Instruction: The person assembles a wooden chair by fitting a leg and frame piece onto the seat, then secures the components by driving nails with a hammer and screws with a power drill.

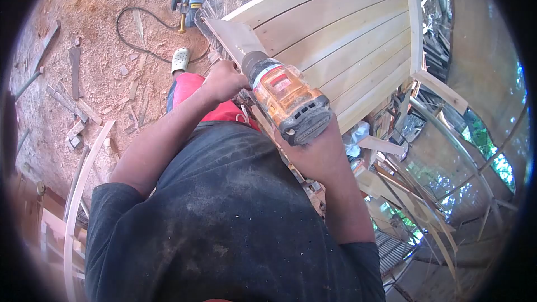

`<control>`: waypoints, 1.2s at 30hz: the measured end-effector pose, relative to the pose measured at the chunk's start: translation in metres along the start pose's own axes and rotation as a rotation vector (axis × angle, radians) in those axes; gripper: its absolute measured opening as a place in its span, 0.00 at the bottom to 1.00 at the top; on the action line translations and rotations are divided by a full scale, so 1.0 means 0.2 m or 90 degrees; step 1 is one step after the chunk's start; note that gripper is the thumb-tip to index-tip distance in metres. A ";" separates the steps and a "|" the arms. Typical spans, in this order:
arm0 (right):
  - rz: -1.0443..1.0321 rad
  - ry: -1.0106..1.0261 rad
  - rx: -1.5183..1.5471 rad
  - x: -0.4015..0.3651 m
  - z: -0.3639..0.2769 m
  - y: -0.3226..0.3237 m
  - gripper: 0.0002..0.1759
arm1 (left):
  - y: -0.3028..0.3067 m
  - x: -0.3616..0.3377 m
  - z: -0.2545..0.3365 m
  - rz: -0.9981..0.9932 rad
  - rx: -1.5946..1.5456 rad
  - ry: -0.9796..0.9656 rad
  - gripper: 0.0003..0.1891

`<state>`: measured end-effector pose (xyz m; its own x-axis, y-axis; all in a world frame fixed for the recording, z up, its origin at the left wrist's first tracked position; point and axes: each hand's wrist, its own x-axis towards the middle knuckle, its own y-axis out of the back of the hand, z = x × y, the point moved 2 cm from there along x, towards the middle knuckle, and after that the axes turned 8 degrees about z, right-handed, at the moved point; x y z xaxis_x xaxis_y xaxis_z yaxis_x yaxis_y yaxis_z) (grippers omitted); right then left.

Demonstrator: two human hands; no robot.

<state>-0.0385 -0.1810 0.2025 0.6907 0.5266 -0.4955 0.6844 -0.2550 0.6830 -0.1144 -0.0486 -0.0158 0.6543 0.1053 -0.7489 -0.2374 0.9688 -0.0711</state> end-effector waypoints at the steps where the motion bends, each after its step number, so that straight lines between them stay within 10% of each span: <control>1: -0.007 -0.007 0.004 0.01 -0.01 0.00 0.19 | 0.00 0.00 0.00 -0.002 0.000 0.001 0.29; 36: -0.049 -0.108 0.013 0.12 -0.18 0.07 0.20 | -0.02 0.03 -0.04 0.056 0.045 0.004 0.35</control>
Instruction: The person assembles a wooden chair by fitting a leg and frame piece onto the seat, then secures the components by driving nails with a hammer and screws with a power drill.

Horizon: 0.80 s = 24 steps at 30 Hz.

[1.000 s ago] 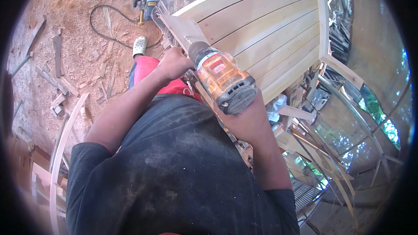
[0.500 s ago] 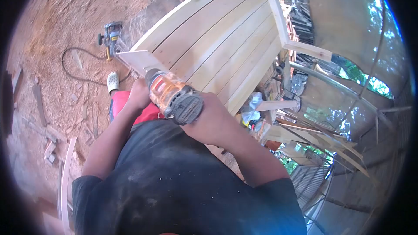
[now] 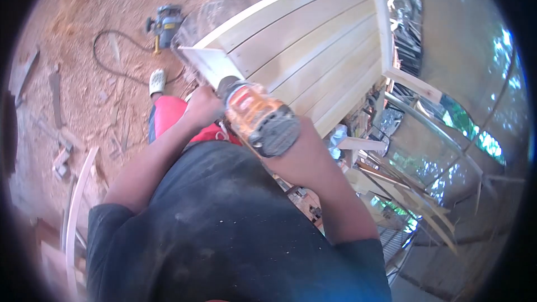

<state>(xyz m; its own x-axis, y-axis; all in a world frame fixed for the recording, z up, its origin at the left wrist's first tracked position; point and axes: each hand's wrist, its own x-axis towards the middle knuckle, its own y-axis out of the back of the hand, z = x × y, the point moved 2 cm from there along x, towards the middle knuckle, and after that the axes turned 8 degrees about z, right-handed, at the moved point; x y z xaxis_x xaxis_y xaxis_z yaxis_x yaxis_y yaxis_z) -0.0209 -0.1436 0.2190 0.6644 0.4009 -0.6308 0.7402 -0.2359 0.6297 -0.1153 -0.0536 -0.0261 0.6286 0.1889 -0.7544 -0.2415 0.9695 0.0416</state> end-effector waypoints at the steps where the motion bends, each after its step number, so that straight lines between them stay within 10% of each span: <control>1: -0.014 -0.012 -0.019 0.00 0.00 0.01 0.21 | 0.01 -0.01 0.01 -0.017 -0.023 -0.003 0.34; 24: -0.102 -0.056 -0.134 0.09 -0.17 0.05 0.21 | 0.01 0.00 0.01 -0.043 -0.023 0.032 0.43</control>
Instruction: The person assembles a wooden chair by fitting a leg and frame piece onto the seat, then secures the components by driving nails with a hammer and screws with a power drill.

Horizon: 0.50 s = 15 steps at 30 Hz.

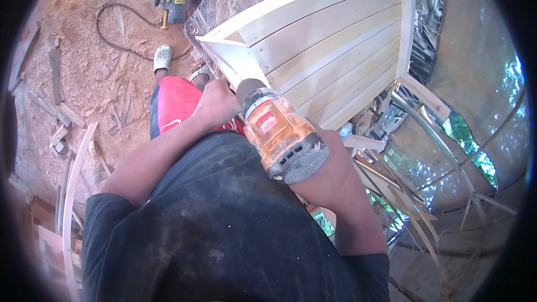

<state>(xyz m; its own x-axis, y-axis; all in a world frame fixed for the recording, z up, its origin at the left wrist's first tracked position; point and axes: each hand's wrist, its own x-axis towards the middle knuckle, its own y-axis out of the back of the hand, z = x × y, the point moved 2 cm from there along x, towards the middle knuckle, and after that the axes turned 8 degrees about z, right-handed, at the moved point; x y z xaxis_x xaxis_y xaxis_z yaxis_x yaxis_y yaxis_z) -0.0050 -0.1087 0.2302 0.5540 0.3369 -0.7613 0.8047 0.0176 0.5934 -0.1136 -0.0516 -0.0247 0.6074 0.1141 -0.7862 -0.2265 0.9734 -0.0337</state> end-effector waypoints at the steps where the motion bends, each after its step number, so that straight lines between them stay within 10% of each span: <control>1: -0.001 0.010 -0.011 0.01 0.00 0.00 0.21 | 0.00 0.00 0.00 -0.004 -0.004 -0.003 0.44; 5: -0.001 0.041 -0.043 0.00 0.02 0.00 0.23 | 0.01 -0.01 0.02 -0.017 0.001 0.005 0.46; 8: 0.006 0.038 -0.028 0.00 0.00 0.00 0.25 | 0.01 -0.03 0.03 0.042 -0.009 -0.061 0.30; 11: 0.003 0.001 0.017 0.02 -0.05 0.00 0.26 | 0.03 -0.02 0.05 -0.024 -0.013 0.007 0.51; 15: -0.013 -0.008 0.037 0.02 -0.07 0.01 0.27 | 0.05 -0.02 0.08 -0.063 -0.006 0.036 0.52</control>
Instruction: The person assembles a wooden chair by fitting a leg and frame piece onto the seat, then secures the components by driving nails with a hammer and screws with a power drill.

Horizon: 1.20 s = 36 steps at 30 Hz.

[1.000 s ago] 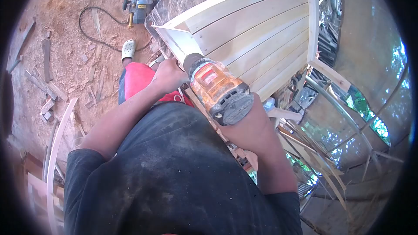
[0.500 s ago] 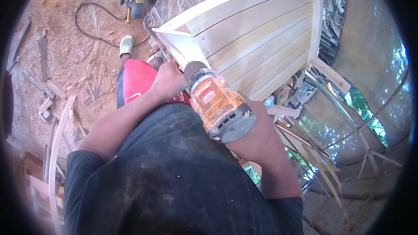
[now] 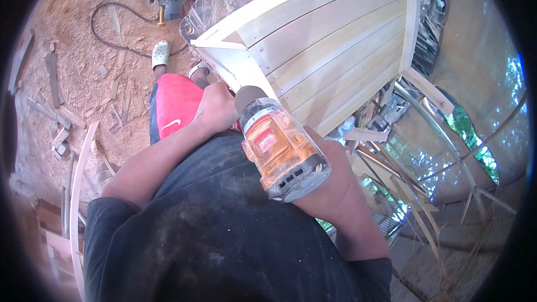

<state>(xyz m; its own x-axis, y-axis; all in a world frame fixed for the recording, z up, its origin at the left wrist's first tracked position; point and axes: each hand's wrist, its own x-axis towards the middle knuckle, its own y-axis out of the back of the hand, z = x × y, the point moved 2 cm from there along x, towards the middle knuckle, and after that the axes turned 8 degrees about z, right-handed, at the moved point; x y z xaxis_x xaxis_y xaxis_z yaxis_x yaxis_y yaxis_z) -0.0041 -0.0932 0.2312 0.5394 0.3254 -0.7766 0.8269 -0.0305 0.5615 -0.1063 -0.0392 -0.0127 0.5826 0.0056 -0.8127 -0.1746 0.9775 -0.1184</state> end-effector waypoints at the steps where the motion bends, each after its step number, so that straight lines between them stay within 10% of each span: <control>1: -0.003 -0.006 -0.006 0.00 0.00 0.00 0.28 | 0.00 0.00 0.00 0.002 -0.008 -0.007 0.52; 36: -0.012 -0.017 -0.057 0.11 0.05 -0.03 0.32 | -0.06 0.06 -0.07 0.021 -0.013 -0.087 0.42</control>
<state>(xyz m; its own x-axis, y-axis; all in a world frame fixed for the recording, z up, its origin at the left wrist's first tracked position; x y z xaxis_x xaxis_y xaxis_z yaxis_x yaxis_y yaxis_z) 0.0041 -0.0949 0.2089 0.5288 0.2995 -0.7941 0.8202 0.0602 0.5689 -0.1071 -0.0543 -0.0289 0.6793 0.0677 -0.7308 -0.2106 0.9718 -0.1057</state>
